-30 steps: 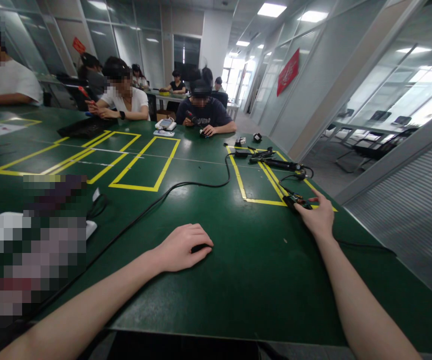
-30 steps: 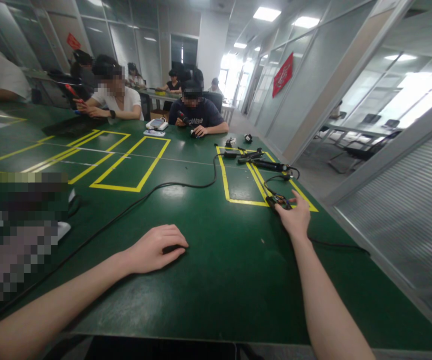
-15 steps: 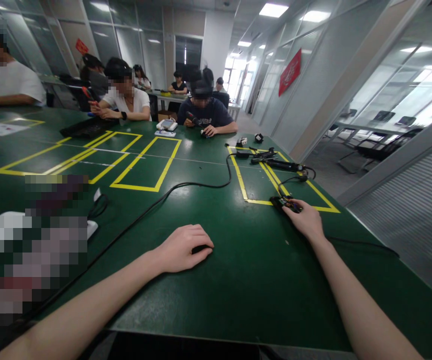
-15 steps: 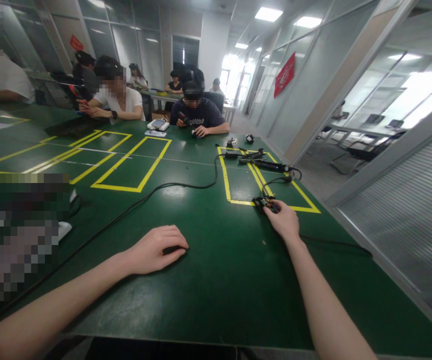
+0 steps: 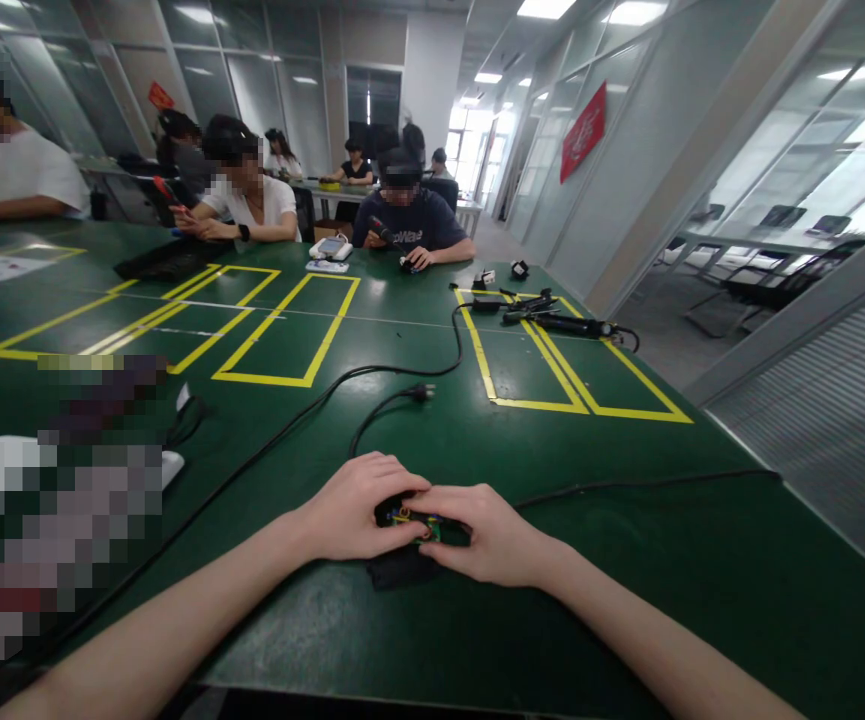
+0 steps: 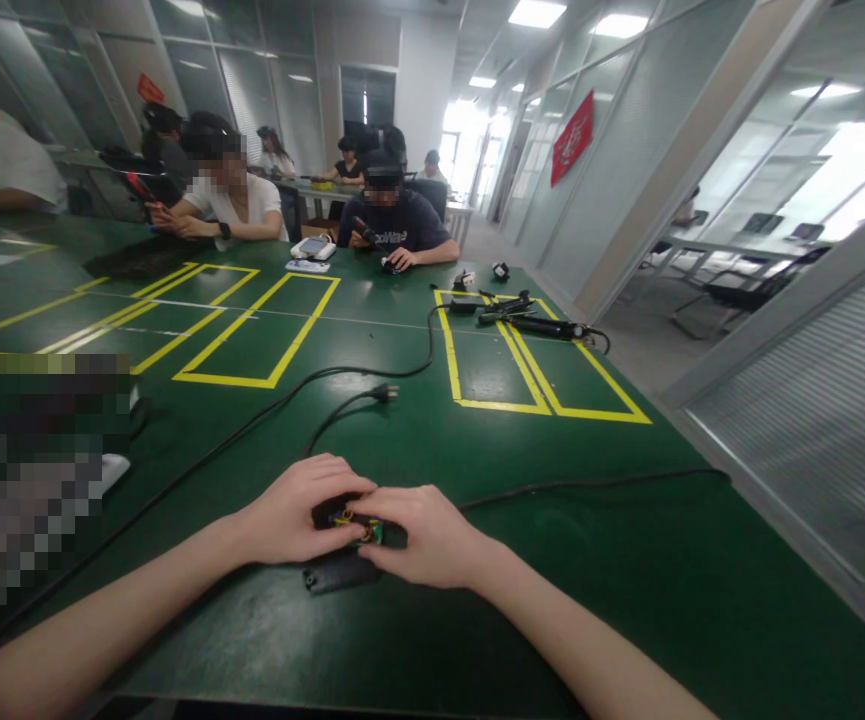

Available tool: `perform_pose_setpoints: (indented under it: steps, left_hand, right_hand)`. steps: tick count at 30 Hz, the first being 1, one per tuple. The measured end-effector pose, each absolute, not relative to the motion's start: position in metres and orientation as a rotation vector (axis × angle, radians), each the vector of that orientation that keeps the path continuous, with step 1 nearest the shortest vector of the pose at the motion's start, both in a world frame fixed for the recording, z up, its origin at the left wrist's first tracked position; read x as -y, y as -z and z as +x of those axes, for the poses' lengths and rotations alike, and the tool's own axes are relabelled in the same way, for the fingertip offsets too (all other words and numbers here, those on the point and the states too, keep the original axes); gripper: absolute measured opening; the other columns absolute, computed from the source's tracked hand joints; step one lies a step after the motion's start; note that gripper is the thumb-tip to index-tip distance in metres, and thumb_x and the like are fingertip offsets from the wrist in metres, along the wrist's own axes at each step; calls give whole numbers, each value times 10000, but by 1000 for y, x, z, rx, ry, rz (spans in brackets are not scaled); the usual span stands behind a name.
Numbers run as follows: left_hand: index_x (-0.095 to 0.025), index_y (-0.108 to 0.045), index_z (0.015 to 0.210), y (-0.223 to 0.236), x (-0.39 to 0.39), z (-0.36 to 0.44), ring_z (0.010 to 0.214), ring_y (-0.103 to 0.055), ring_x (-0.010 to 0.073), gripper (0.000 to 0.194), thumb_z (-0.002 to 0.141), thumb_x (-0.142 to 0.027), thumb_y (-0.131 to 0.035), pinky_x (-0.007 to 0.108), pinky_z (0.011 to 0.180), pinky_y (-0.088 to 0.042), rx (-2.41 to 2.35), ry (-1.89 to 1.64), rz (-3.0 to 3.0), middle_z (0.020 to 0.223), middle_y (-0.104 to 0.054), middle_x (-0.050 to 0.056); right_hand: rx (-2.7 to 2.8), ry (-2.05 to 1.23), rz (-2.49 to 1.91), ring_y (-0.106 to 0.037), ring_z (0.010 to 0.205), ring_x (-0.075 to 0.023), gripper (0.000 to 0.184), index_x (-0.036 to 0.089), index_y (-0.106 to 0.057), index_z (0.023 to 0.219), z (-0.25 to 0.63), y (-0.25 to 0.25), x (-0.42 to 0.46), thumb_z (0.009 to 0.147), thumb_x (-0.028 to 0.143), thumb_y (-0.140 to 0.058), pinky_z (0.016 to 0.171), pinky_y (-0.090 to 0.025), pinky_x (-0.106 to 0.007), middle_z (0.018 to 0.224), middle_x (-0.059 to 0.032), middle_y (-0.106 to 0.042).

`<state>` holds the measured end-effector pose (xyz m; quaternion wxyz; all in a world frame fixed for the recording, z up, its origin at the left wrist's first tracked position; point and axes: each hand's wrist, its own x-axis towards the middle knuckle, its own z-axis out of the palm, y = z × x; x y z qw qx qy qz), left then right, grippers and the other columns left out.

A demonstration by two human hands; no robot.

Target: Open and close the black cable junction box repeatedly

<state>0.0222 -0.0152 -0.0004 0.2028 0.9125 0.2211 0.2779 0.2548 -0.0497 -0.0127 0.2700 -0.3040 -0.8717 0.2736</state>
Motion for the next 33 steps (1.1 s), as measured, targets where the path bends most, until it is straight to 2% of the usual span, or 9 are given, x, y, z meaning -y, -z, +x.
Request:
perform_pose_setpoints:
  steps: [2,4,11,14,19,23,28,33]
  left_hand:
    - [-190,-680,1162,1,16,22,878,-705,210,341,915,-425,-711,352,872,-532,-599,-711,2549,973,-757,65]
    - [-194,-662,1228,2,16,21,936,-710,231,468,877,-490,-752,377,931,-524,-602,-687,2561,1037,-757,80]
    - [-228,-577,1401,2,13,21,1143,-683,291,776,759,-564,-855,468,1104,-466,-699,-605,2619,1244,-728,101]
    - [-229,-583,1402,4,12,23,1187,-680,302,842,717,-629,-864,485,1142,-448,-721,-606,2639,1297,-720,108]
    - [-211,-532,1469,12,8,29,1196,-694,301,927,735,-699,-819,515,1176,-431,-780,-651,2651,1315,-722,127]
    - [-186,-558,1441,15,4,30,1125,-720,294,908,740,-702,-821,495,1141,-465,-809,-739,2663,1239,-752,132]
    - [-204,-568,1424,10,5,22,1171,-683,296,851,747,-628,-860,452,1065,-511,-799,-767,2633,1314,-713,132]
    - [-243,-576,1419,4,7,16,1233,-633,285,662,841,-453,-822,458,1101,-482,-819,-740,2605,1349,-686,101]
  right_hand:
    - [2352,-745,-797,-757,1093,-223,373,222,-705,1269,255,12,52,897,229,-714,949,-586,-306,1218,-79,-778]
    - [2344,-707,-812,-769,1051,-223,349,225,-711,1250,258,14,50,901,241,-715,916,-596,-301,1183,-75,-789]
    - [2313,-566,-845,-767,1035,-216,297,240,-692,1260,260,17,45,966,261,-663,905,-603,-311,1154,-60,-793]
    - [2356,-576,-840,-764,1059,-211,301,237,-685,1282,258,13,46,985,261,-647,929,-600,-307,1185,-60,-787]
    - [2397,-573,-828,-759,1097,-221,310,212,-691,1293,255,12,45,994,227,-611,978,-598,-331,1234,-81,-775]
    - [2410,-482,-880,-730,1168,-234,330,232,-695,1291,255,14,44,993,202,-554,957,-608,-347,1292,-85,-748]
    - [2441,-390,-933,-697,1224,-293,478,220,-638,1355,254,13,47,888,316,-671,915,-619,-375,1459,-139,-632]
    - [2417,-406,-1062,-721,1169,-297,455,212,-661,1281,250,13,47,846,334,-717,913,-617,-397,1400,-137,-668]
